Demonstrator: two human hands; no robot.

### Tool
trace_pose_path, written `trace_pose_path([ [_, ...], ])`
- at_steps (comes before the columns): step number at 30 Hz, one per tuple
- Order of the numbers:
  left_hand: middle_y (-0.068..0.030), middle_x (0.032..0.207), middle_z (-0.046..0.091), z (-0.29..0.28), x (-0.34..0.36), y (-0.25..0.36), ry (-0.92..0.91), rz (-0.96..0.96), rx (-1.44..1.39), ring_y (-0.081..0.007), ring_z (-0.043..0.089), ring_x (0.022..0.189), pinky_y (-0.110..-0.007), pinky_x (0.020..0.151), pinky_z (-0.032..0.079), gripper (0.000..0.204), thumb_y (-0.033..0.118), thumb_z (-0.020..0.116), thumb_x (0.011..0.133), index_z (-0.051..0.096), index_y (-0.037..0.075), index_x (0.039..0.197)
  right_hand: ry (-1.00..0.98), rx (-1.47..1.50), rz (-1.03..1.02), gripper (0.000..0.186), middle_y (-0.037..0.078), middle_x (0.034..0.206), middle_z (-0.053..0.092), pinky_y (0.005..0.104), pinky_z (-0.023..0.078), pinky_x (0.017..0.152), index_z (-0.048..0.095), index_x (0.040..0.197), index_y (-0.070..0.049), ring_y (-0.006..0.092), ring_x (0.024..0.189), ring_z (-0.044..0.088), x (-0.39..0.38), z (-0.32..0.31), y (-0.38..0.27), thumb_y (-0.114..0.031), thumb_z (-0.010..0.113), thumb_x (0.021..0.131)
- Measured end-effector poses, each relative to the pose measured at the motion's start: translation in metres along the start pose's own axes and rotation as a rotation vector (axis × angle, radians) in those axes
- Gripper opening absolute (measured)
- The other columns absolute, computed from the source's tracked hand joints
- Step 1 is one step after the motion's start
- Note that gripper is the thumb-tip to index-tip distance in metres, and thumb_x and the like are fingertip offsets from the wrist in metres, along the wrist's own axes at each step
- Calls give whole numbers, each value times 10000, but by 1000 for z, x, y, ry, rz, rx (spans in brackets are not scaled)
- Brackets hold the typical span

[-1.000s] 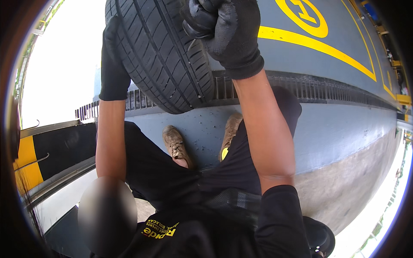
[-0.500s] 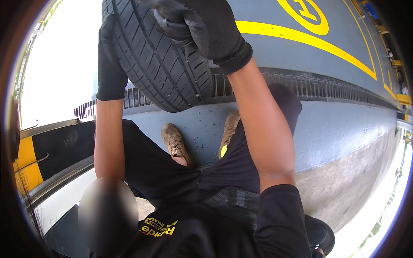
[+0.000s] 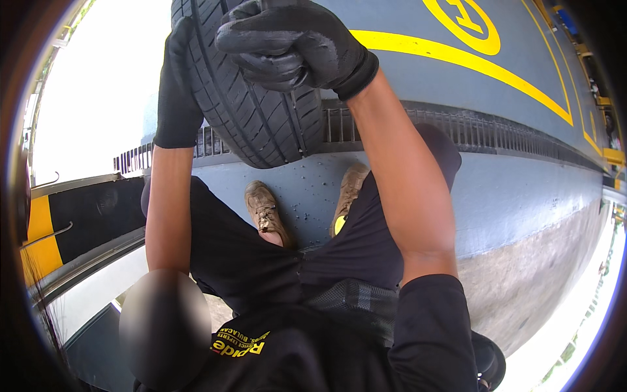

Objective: The person is sitting on the floor and using a screwdriver to remove a nail from a car tire. They repeatedly probe and pull at the puncture site to extract the embedded object.

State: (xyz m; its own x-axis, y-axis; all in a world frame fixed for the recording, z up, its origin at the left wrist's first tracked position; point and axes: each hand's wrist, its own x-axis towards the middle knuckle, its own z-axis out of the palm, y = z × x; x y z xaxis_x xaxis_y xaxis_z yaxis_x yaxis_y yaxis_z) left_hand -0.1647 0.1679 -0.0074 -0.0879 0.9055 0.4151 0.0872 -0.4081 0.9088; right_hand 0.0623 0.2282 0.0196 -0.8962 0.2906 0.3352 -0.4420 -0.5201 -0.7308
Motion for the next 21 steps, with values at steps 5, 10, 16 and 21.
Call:
trace_pose_path([
  [5,-167,1419,558,-5,2,-12,-36,191,362,-243,579,1271,-369,1052,496,560,194,600,1036,396,21,1527,-89,113,-239,422,-22,519,363,289,268,408,424,673,-177,121,416,299,-7,2,8,-291,499,1072],
  [10,-178,1476,511,-6,8,-21,-41,233,514,-254,530,1333,-366,1102,451,551,219,552,1058,385,0,1535,395,-191,-380,359,-1,613,434,263,307,448,585,863,-105,121,474,374,-9,36,1,-320,434,1106],
  [16,-192,1544,455,-16,15,-28,-11,359,739,-267,471,1406,-361,1162,397,549,248,494,1085,373,-24,1546,443,-491,-635,513,72,771,590,295,407,530,643,1101,-35,162,572,501,6,35,-5,-512,455,1081],
  [21,-189,1529,489,-20,20,-19,-11,307,607,-263,481,1408,-357,1176,387,534,281,451,1108,397,-32,1538,822,-624,-984,381,102,862,662,295,479,644,647,1126,7,176,799,633,39,45,6,-346,509,1086],
])
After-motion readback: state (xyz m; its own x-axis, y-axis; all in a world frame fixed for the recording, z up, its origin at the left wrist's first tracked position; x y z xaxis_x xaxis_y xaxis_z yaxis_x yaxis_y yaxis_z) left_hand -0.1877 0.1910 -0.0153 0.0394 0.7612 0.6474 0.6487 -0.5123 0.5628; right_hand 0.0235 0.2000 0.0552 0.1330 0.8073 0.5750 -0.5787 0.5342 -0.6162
